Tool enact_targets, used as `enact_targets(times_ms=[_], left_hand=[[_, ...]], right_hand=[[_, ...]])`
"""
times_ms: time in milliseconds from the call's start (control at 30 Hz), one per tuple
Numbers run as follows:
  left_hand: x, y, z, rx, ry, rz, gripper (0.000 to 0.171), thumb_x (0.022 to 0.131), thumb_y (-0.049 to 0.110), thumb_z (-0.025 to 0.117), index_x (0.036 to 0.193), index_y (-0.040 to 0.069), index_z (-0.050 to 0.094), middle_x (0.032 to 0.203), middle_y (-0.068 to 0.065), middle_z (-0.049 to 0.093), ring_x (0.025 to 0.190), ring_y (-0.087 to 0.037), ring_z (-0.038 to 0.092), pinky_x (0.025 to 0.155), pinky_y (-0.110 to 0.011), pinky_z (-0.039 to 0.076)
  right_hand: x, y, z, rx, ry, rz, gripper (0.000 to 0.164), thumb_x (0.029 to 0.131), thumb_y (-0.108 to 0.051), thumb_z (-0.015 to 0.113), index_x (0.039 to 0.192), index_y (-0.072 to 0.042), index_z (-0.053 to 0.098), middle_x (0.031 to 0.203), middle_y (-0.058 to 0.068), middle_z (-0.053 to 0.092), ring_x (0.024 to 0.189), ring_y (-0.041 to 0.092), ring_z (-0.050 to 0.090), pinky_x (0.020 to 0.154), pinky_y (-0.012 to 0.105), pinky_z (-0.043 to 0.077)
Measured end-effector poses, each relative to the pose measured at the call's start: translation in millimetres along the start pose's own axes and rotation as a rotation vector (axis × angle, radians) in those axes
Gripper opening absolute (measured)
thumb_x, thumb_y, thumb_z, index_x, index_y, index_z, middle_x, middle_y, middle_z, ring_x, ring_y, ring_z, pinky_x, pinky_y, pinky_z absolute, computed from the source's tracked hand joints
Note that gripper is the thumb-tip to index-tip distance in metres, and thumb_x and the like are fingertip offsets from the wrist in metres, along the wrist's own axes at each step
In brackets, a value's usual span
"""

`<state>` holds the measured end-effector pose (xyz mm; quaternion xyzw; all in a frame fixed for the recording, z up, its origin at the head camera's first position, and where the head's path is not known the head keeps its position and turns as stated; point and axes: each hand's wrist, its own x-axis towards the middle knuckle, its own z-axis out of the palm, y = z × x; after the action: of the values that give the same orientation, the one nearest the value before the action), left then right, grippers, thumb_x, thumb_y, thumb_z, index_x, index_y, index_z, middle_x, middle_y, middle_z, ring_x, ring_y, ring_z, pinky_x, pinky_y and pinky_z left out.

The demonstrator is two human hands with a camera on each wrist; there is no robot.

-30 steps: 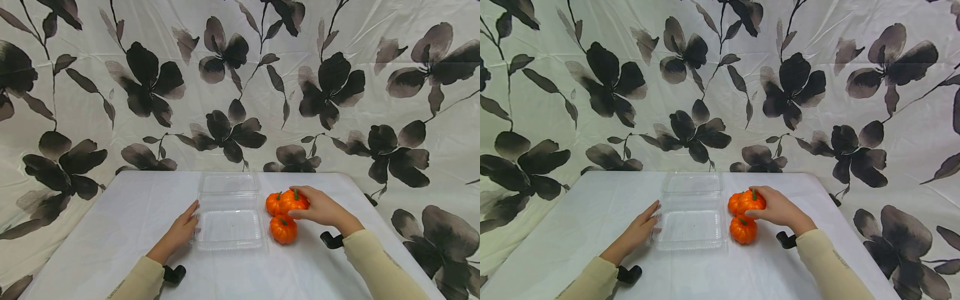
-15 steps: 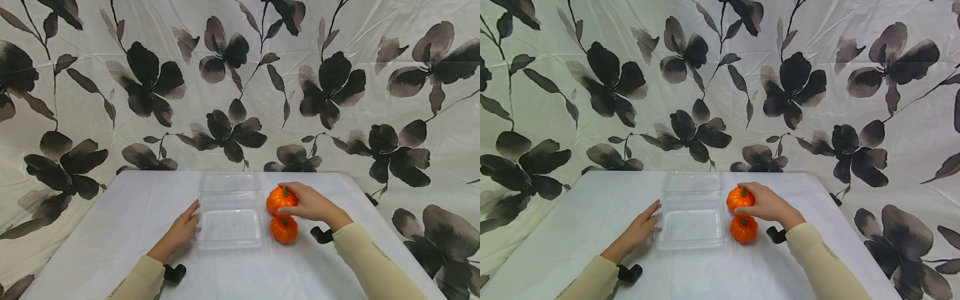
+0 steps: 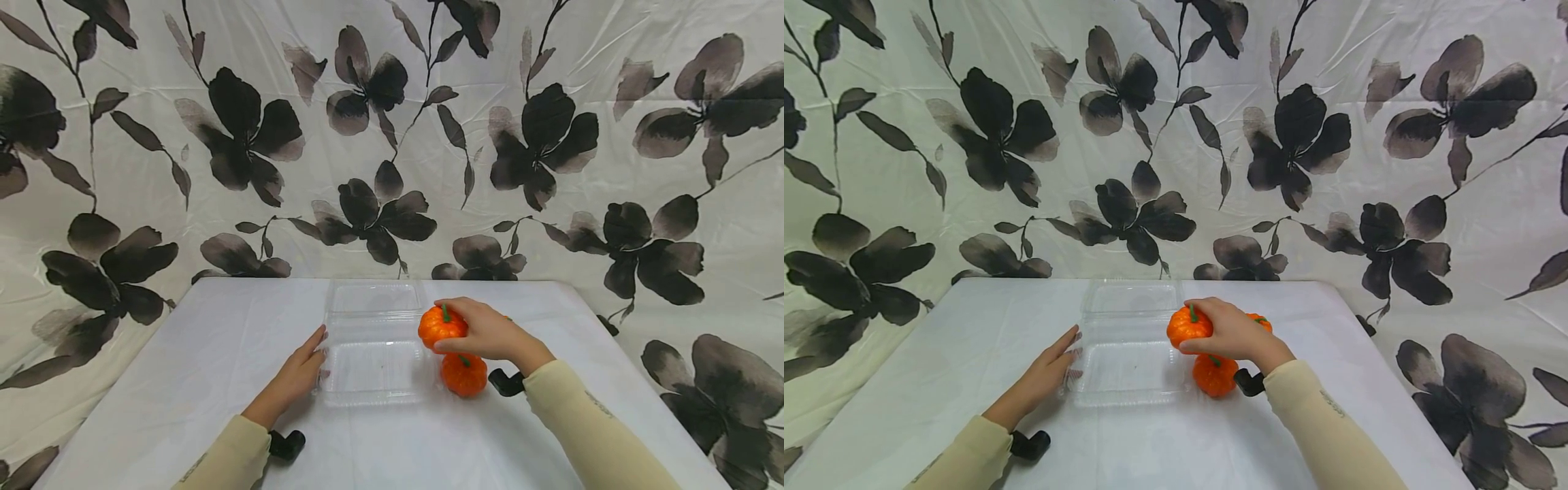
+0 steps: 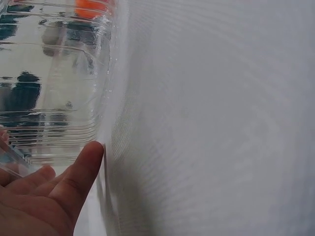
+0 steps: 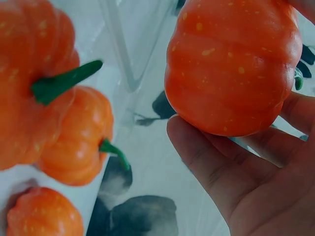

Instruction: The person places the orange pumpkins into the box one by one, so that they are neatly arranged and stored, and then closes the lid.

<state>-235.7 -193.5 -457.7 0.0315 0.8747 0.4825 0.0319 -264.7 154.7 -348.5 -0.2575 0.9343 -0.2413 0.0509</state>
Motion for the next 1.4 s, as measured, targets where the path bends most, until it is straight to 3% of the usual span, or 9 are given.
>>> enact_targets(times_ms=[233,767,1100,1400], left_hand=[[1.5,-0.6,1.4,0.004,0.005,0.0,0.059,0.101,0.017,0.032,0.157,0.013,0.014,0.159,-0.014,0.028,0.146,-0.034,0.025,0.118,-0.055,0.021],[2.7,-1.6,3.5,0.023,0.02,0.009,0.058,0.101,0.016,0.032,0.156,0.012,0.015,0.157,-0.015,0.03,0.146,-0.035,0.024,0.117,-0.055,0.021],[2.0,-0.6,5.4,0.036,0.051,-0.012,0.059,0.1,0.017,0.032,0.156,0.012,0.017,0.156,-0.015,0.033,0.138,-0.038,0.04,0.109,-0.056,0.037],[3.2,-1.0,4.7,0.062,0.062,-0.002,0.058,0.1,0.017,0.032,0.156,0.011,0.018,0.156,-0.014,0.035,0.133,-0.036,0.047,0.105,-0.052,0.043]], right_hand=[[8.0,-7.4,6.1,0.007,-0.01,-0.035,0.076,0.077,-0.056,0.072,0.142,-0.027,0.047,0.133,-0.005,0.053,0.116,0.016,0.051,0.096,0.036,0.048],[24.6,-25.1,26.9,0.004,-0.054,-0.036,0.078,0.077,-0.059,0.071,0.144,-0.029,0.045,0.139,-0.005,0.051,0.121,0.018,0.049,0.101,0.042,0.045],[32.2,-34.6,49.0,0.029,-0.082,-0.06,0.079,0.077,-0.061,0.07,0.144,-0.029,0.044,0.141,-0.005,0.049,0.122,0.017,0.05,0.102,0.04,0.046],[39.4,-45.5,67.3,0.011,-0.094,-0.092,0.077,0.078,-0.058,0.07,0.143,-0.027,0.045,0.14,-0.005,0.05,0.125,0.017,0.048,0.105,0.039,0.043]])
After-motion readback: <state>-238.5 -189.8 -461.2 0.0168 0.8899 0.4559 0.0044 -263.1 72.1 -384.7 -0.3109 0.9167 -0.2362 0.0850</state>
